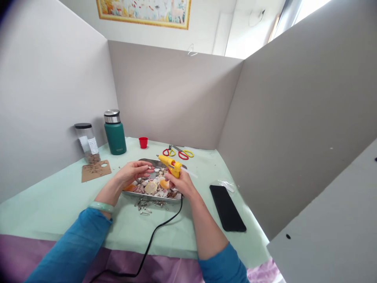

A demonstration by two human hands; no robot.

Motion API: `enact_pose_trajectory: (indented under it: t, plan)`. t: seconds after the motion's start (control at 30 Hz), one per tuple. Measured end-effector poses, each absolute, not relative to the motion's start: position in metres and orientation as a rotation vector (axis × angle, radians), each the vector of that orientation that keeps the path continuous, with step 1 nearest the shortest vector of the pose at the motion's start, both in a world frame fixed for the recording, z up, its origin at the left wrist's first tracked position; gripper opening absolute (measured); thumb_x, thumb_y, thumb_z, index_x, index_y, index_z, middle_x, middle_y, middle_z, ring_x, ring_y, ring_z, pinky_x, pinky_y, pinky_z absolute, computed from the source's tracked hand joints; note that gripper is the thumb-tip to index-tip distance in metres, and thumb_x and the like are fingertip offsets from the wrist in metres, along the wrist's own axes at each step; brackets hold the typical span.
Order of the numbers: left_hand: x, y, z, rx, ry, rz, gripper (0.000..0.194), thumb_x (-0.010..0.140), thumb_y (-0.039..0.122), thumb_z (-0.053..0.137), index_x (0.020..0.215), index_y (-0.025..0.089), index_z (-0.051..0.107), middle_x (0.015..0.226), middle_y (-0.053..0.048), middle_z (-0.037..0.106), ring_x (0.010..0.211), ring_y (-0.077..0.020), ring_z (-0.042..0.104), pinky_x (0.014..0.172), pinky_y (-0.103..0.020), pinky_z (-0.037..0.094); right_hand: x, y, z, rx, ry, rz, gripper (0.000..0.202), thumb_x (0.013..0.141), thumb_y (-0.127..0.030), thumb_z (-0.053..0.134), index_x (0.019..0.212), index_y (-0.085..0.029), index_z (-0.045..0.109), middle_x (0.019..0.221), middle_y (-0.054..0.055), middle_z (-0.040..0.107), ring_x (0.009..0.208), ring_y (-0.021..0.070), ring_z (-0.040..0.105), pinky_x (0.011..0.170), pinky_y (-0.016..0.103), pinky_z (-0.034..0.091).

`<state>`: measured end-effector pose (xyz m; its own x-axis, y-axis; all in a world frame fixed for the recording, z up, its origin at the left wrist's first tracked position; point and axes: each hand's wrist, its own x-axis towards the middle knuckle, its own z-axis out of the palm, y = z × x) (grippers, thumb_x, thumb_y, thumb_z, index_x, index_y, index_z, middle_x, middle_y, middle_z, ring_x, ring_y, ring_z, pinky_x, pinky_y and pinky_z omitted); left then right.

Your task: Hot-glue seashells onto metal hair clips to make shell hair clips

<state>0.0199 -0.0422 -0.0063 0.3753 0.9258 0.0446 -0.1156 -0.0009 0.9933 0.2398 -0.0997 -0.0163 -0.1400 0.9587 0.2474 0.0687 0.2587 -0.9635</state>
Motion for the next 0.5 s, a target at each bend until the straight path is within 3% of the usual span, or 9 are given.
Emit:
enact_pose_trajectory:
  t: [0.33, 0.5]
  plan:
    - [0.0191, -0.0362, -0.0144, 1.213, 0.76, 1.085, 0.031, 0.061, 0.018, 0.079, 0.088, 0.011, 0.065, 0.075, -0.006, 0.071, 0.074, -0.0168, 0.069, 0.073, -0.027, 0.055, 0.2405, -0.0996, -0.0184, -0.998, -1.511, 1.131, 0.035, 0.073, -0.039, 0.067, 0.098, -0.016, 0.059, 0.062, -0.002, 0.059, 0.046, 0.0086, 0.048, 0.046, 0.023, 0.041]
    - [0.0185, -0.0372, -0.0137, 1.214, 0.771, 1.121, 0.028, 0.063, 0.025, 0.078, 0.084, 0.011, 0.066, 0.072, -0.003, 0.069, 0.061, -0.0119, 0.066, 0.066, -0.025, 0.055, 0.2408, -0.098, -0.02, -1.01, -1.518, 1.141, 0.035, 0.073, -0.039, 0.067, 0.098, -0.016, 0.059, 0.062, -0.002, 0.058, 0.046, 0.0086, 0.048, 0.046, 0.022, 0.041]
